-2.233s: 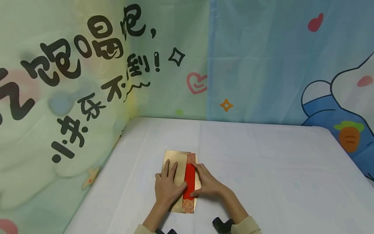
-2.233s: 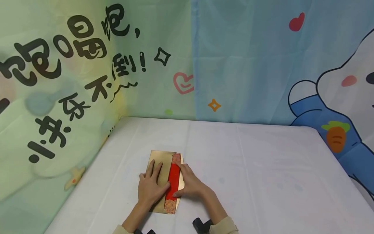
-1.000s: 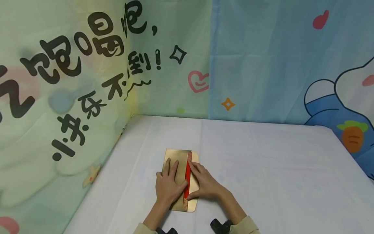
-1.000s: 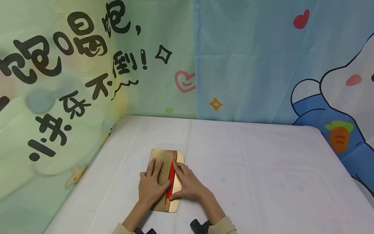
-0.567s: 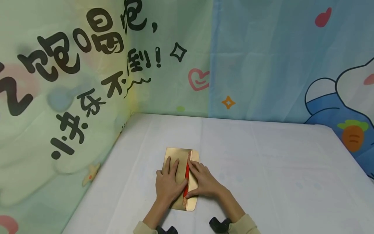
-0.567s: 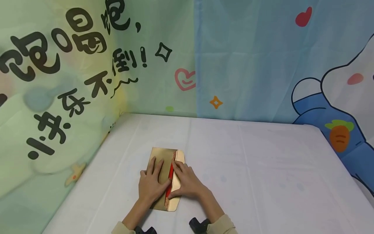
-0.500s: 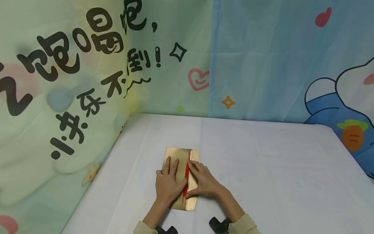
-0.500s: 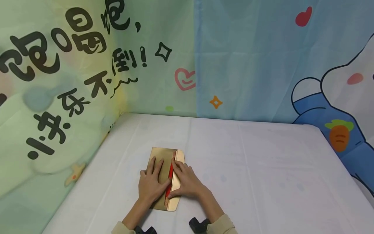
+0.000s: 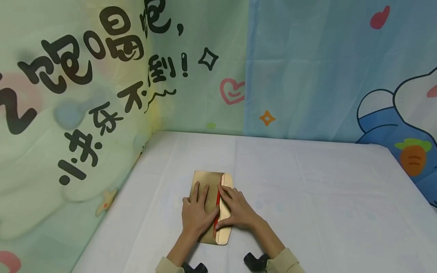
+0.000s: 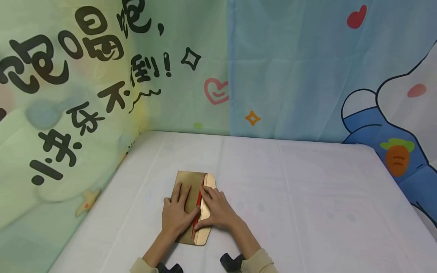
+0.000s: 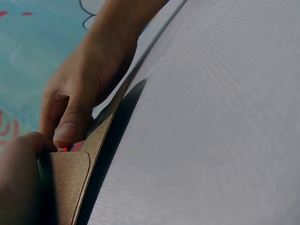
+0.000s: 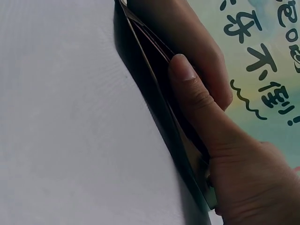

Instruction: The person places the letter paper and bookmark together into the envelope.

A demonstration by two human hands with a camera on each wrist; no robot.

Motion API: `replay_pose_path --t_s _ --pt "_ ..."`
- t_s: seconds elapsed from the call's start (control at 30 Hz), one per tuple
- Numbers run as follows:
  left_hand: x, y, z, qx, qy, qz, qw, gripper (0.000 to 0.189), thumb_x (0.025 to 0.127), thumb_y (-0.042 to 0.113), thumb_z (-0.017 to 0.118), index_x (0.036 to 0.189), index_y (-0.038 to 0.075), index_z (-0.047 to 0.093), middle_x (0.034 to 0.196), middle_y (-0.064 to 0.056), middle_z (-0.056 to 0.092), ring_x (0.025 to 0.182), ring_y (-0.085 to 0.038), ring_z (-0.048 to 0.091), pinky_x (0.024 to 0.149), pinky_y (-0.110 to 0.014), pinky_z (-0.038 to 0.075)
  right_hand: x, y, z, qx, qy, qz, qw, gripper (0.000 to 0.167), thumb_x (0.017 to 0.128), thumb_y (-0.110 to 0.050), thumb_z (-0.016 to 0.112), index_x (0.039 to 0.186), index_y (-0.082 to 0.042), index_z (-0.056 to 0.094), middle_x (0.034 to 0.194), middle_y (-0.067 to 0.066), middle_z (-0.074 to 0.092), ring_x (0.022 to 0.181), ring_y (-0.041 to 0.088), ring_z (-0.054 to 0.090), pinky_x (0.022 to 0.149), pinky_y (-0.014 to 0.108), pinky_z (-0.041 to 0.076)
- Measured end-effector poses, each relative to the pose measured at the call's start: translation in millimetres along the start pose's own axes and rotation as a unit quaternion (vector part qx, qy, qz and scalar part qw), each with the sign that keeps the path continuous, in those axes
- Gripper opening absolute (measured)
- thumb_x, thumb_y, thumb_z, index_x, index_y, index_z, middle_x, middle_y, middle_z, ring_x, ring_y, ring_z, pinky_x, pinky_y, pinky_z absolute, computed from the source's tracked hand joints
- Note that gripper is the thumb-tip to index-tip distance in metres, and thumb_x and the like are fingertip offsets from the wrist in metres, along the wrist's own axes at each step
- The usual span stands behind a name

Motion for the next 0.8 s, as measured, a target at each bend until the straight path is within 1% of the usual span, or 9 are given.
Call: replay_pose_path --t_s 0.07,0.2,0.33,0.57,0.63,0.7,0.8 --pt "0.1 -0.2 0.1 0.002 0.001 0.002 1.0000 0.074 0.074 0.059 0.055 0.137 0.021 0.046 0.145 -0.011 0.032 0.077 -0.032 0.045 0.061 -0.034 0.038 0.3 0.0 0.8 -0.004 0.001 0.001 1.0000 0.123 0.053 -0.066 0.073 0.146 -0.003 0.022 0.140 0.007 0.035 0.110 0.021 0.040 0.086 0.038 0.033" --pt "0.4 -0.6 1.5 0.010 0.002 0.009 0.9999 0.076 0.075 0.061 0.053 0.138 0.020 0.045 0.146 -0.013 0.032 0.082 -0.035 0.047 0.066 -0.037 0.037 1.2 0.6 2.8 -0.015 0.006 0.000 0.9999 0.123 0.054 -0.069 0.070 0.146 -0.003 0.023 0.140 0.006 0.035 0.106 0.018 0.040 0.083 0.035 0.032" --pt "-0.4 -1.0 2.0 0.012 0.003 0.013 0.9998 0.076 0.075 0.061 0.052 0.138 0.019 0.045 0.146 -0.013 0.031 0.083 -0.035 0.047 0.066 -0.036 0.036 1.1 0.6 4.1 -0.012 0.006 0.002 0.9999 0.124 0.053 -0.069 0.071 0.146 -0.003 0.022 0.141 0.007 0.036 0.107 0.018 0.040 0.081 0.035 0.032" --pt "-1.6 -1.4 2.7 0.023 -0.007 0.015 0.9996 0.077 0.075 0.062 0.051 0.139 0.019 0.043 0.147 -0.013 0.030 0.085 -0.035 0.048 0.067 -0.036 0.037 0.0 -1.2 5.0 -0.008 -0.016 0.017 0.9997 0.123 0.055 -0.065 0.074 0.147 -0.004 0.019 0.143 0.008 0.033 0.114 0.021 0.039 0.085 0.038 0.033" --pt "-1.6 -1.6 3.1 0.023 -0.004 0.019 0.9995 0.077 0.075 0.061 0.052 0.139 0.018 0.044 0.146 -0.014 0.031 0.085 -0.035 0.048 0.067 -0.037 0.036 -0.1 -1.5 5.1 -0.008 -0.021 0.020 0.9995 0.122 0.055 -0.064 0.074 0.147 -0.004 0.019 0.144 0.009 0.032 0.115 0.022 0.039 0.086 0.040 0.034" --pt "-1.5 -1.6 3.4 0.021 0.004 0.023 0.9995 0.076 0.075 0.060 0.052 0.138 0.018 0.045 0.145 -0.014 0.032 0.084 -0.035 0.048 0.066 -0.037 0.036 -0.1 -2.1 4.9 -0.004 -0.025 0.022 0.9994 0.122 0.056 -0.063 0.074 0.147 -0.004 0.018 0.145 0.010 0.031 0.117 0.024 0.038 0.089 0.043 0.034" --pt "-1.0 -1.3 2.8 0.017 0.007 0.023 0.9996 0.075 0.074 0.059 0.053 0.137 0.019 0.046 0.145 -0.014 0.032 0.080 -0.034 0.047 0.063 -0.035 0.037 0.2 -2.9 4.1 0.002 -0.033 0.026 0.9991 0.121 0.057 -0.062 0.074 0.147 -0.004 0.017 0.146 0.010 0.029 0.120 0.026 0.037 0.092 0.048 0.034"
Point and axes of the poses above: each hand's wrist, its own x-axis towards the middle knuckle, its own z-axis out of the palm, y = z × x, the point moved 2 cm from there along x, towards the middle knuckle
